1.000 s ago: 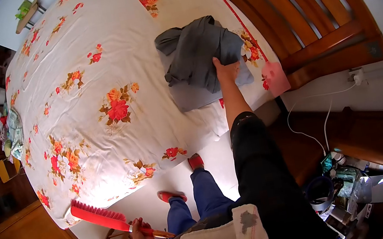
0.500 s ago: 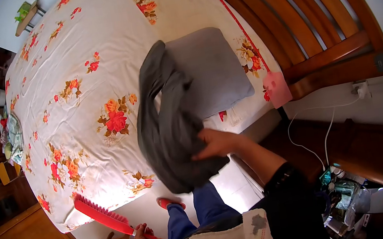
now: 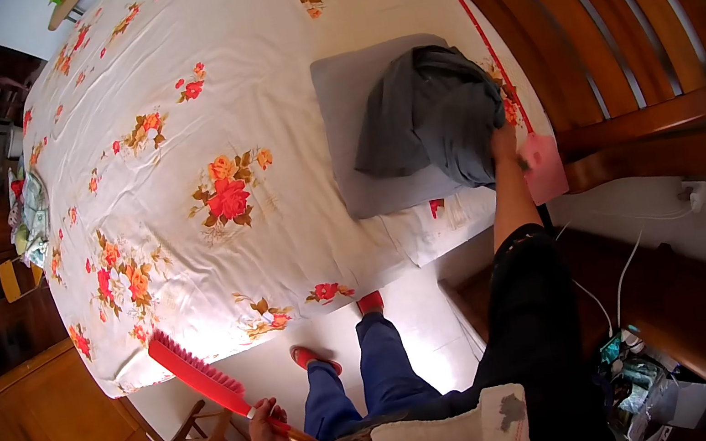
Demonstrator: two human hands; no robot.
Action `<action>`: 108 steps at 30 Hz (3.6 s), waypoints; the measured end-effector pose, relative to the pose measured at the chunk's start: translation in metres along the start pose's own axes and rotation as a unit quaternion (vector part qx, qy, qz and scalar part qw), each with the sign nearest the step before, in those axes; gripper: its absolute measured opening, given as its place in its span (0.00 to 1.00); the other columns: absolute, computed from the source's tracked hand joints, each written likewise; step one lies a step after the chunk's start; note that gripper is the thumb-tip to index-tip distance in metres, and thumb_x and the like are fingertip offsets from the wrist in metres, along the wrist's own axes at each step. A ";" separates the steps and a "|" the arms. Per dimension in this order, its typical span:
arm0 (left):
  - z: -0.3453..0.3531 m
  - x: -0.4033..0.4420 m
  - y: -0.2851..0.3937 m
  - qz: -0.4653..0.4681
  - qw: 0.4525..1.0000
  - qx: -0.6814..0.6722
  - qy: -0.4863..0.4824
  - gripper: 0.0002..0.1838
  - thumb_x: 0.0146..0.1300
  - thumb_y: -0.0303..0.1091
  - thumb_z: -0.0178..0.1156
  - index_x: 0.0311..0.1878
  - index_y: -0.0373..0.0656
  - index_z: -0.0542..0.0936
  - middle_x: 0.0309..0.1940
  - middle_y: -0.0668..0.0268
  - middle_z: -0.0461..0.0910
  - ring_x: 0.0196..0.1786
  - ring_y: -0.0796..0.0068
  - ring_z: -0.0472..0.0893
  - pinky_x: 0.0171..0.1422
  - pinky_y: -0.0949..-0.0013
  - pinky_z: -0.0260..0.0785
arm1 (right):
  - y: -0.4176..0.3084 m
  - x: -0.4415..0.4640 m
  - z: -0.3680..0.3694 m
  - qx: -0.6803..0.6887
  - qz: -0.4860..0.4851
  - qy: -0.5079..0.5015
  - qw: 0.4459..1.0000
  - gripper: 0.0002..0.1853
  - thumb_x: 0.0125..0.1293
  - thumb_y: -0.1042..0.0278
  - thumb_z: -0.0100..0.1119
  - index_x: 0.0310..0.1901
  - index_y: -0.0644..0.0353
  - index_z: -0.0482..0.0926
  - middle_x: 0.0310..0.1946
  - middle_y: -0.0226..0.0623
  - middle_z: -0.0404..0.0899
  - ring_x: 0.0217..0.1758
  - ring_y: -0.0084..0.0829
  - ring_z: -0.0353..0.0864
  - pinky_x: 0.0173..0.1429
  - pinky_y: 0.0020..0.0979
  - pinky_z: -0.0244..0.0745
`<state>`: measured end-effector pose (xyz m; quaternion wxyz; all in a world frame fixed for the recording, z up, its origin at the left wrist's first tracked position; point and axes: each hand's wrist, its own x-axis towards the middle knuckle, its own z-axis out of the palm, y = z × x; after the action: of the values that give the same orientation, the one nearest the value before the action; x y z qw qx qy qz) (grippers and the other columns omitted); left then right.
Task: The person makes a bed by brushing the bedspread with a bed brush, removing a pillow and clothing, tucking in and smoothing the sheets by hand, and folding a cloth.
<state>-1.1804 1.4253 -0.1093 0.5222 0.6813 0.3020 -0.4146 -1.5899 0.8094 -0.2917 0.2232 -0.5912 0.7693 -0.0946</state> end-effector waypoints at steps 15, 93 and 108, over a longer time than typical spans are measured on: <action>-0.010 0.000 -0.016 -0.033 0.999 -0.019 -0.011 0.10 0.61 0.29 0.59 0.44 0.44 0.72 0.37 0.64 0.78 0.34 0.74 0.76 0.42 0.68 0.74 | -0.014 -0.050 -0.004 0.387 0.196 -0.207 0.877 0.35 0.62 0.48 0.51 0.62 0.70 0.64 0.56 0.49 0.74 0.55 0.44 0.76 0.56 0.40 0.72; -0.384 -0.082 -0.170 0.052 0.877 -0.405 0.255 0.17 0.67 0.46 0.54 0.37 0.39 0.71 0.13 0.65 0.71 0.15 0.77 0.70 0.18 0.73 0.62 | -0.292 -1.075 0.278 -0.202 -0.576 -0.709 0.353 0.18 0.61 0.62 0.54 0.50 0.65 0.73 0.34 0.47 0.81 0.40 0.43 0.81 0.46 0.39 0.74; -0.351 -0.021 0.062 0.425 0.894 -0.065 -0.121 0.24 0.72 0.52 0.44 0.56 0.40 0.68 0.47 0.59 0.72 0.54 0.67 0.71 0.60 0.65 0.63 | -0.319 -0.930 0.105 0.170 -0.302 -0.795 0.498 0.17 0.63 0.71 0.56 0.52 0.61 0.65 0.24 0.31 0.71 0.21 0.21 0.72 0.25 0.24 0.69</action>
<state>-1.0502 1.7466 -0.0229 0.7246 0.6534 -0.0560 -0.2116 -1.0783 1.6166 -0.0380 0.7944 -0.5641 0.0115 0.2250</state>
